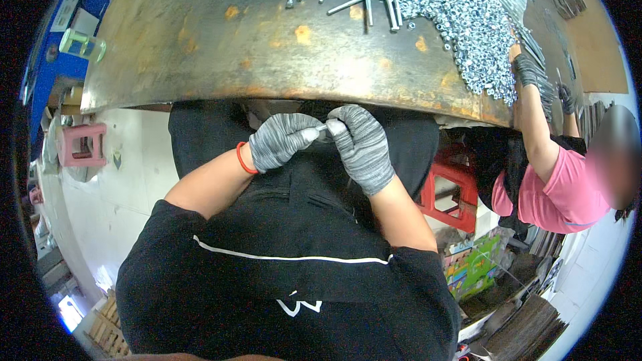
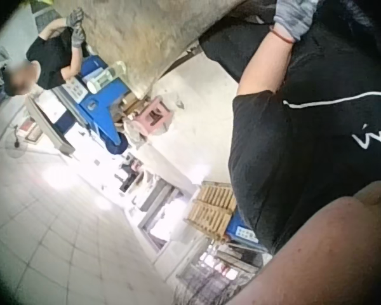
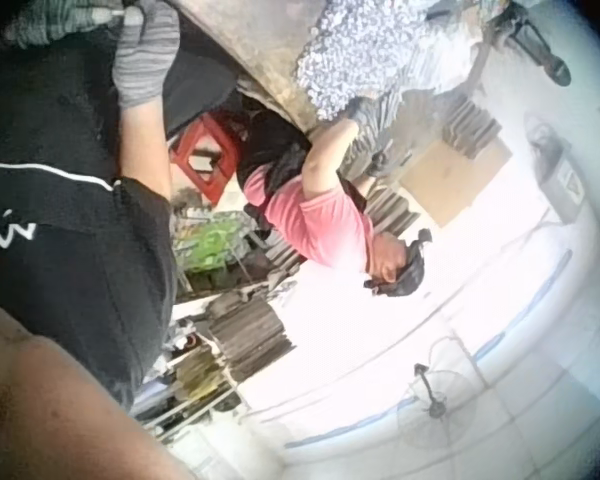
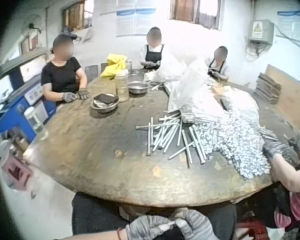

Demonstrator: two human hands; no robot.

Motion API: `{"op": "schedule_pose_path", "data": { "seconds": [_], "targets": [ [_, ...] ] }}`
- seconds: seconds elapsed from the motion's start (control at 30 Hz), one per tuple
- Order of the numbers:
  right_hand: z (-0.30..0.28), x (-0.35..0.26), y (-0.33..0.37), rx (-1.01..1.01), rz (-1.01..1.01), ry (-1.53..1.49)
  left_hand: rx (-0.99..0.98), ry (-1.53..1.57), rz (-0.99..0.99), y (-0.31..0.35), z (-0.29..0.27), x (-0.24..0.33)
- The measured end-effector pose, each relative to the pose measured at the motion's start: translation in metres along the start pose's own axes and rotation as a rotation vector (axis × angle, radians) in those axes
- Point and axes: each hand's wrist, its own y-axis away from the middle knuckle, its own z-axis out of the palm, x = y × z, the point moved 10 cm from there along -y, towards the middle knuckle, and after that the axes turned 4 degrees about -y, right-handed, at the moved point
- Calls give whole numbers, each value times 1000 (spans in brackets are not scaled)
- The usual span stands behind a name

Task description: The person repeatedly picks up metal rods and small nuts from a table, threads the nuts onto the rods by hand, and places the assembled pieces back on the table. Other workers are visible in the background performing similar tasks.

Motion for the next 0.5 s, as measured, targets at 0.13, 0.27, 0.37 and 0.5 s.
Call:
{"op": "schedule_pose_path", "data": {
  "seconds": [0.13,0.27,0.37,0.5],
  "targets": [
    [9,62,4,-66,145,201,-93,-519,56,-28,18,-29],
    [-29,79,2,129,288,207,-115,-810,-92,-61,35,-143],
    [-64,103,-16,197,294,226,-58,-744,-280,-72,28,-198],
    [-112,161,-54,303,355,299,-321,-727,-407,-63,64,-223]
  ]
}}
